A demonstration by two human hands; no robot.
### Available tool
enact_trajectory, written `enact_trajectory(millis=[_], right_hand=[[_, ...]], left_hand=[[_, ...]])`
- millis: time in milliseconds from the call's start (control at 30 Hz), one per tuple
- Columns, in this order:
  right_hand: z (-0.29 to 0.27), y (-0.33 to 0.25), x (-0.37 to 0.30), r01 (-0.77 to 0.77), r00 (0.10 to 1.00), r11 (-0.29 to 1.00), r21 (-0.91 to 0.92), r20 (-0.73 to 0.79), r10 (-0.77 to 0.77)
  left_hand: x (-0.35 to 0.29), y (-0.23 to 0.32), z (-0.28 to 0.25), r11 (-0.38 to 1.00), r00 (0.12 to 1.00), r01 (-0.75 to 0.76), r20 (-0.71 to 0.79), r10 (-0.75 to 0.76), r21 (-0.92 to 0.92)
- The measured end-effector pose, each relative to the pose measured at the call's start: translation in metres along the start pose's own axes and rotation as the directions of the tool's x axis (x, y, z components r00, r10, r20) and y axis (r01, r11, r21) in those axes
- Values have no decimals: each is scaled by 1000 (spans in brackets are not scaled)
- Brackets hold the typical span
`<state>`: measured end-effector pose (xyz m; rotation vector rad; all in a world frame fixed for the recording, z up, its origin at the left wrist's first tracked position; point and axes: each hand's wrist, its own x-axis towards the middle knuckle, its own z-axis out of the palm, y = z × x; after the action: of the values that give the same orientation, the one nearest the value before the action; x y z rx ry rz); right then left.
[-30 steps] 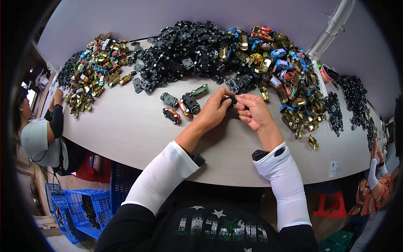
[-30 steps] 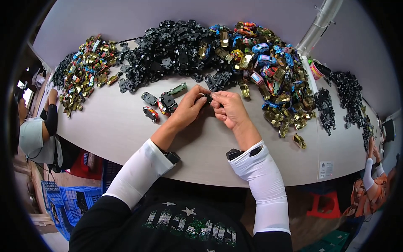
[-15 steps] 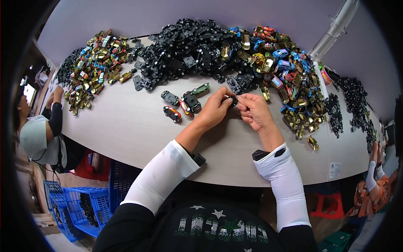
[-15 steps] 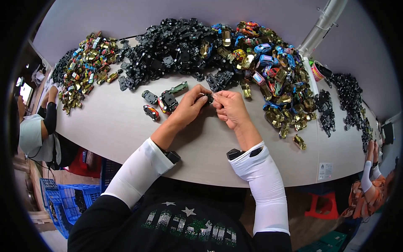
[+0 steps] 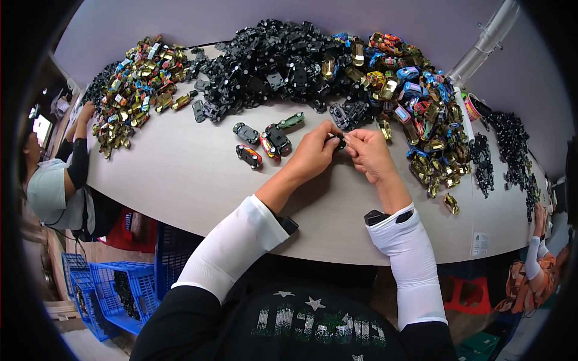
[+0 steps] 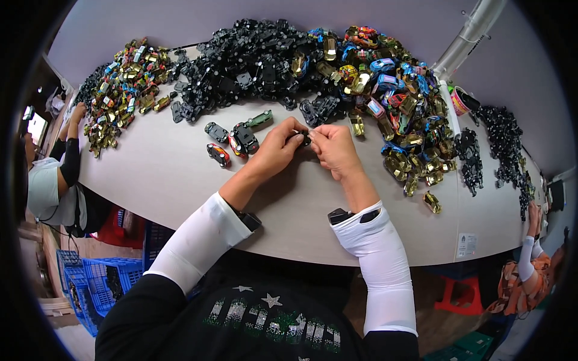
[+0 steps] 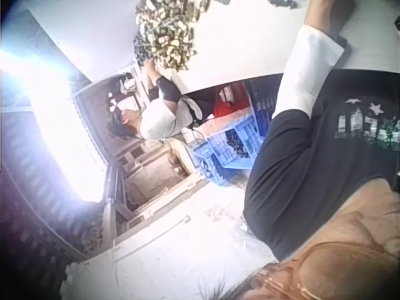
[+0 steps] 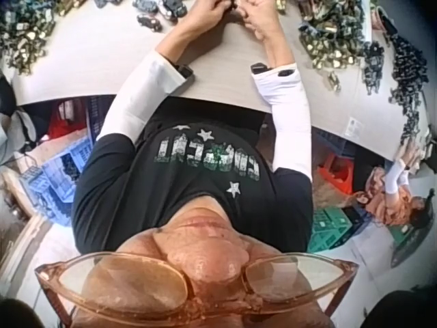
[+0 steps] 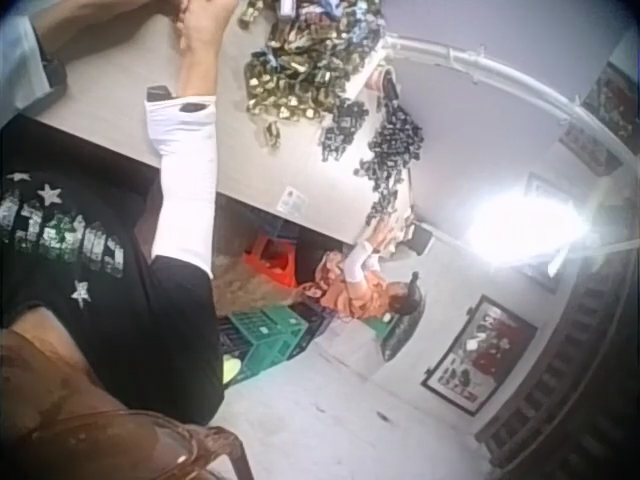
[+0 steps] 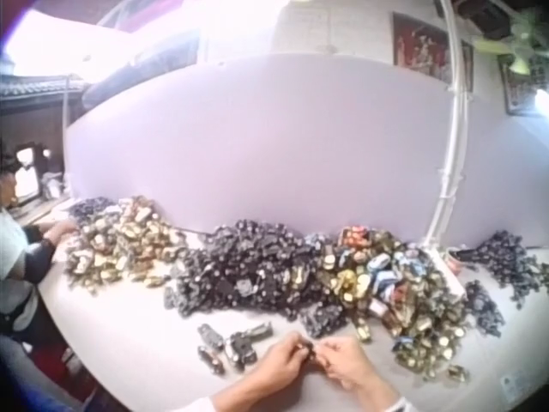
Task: The person is manually assembling small plastic toy cars by attaching the car bodies to the chassis.
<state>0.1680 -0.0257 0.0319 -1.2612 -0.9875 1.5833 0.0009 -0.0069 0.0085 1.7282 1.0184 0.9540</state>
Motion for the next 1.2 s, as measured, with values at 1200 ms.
enact_trajectory(millis=[1200], right_hand=[[-38, -9, 1, -228, 674, 209, -951, -309, -671]], left_hand=[[19, 16, 6, 685, 966, -199, 24, 256, 701]])
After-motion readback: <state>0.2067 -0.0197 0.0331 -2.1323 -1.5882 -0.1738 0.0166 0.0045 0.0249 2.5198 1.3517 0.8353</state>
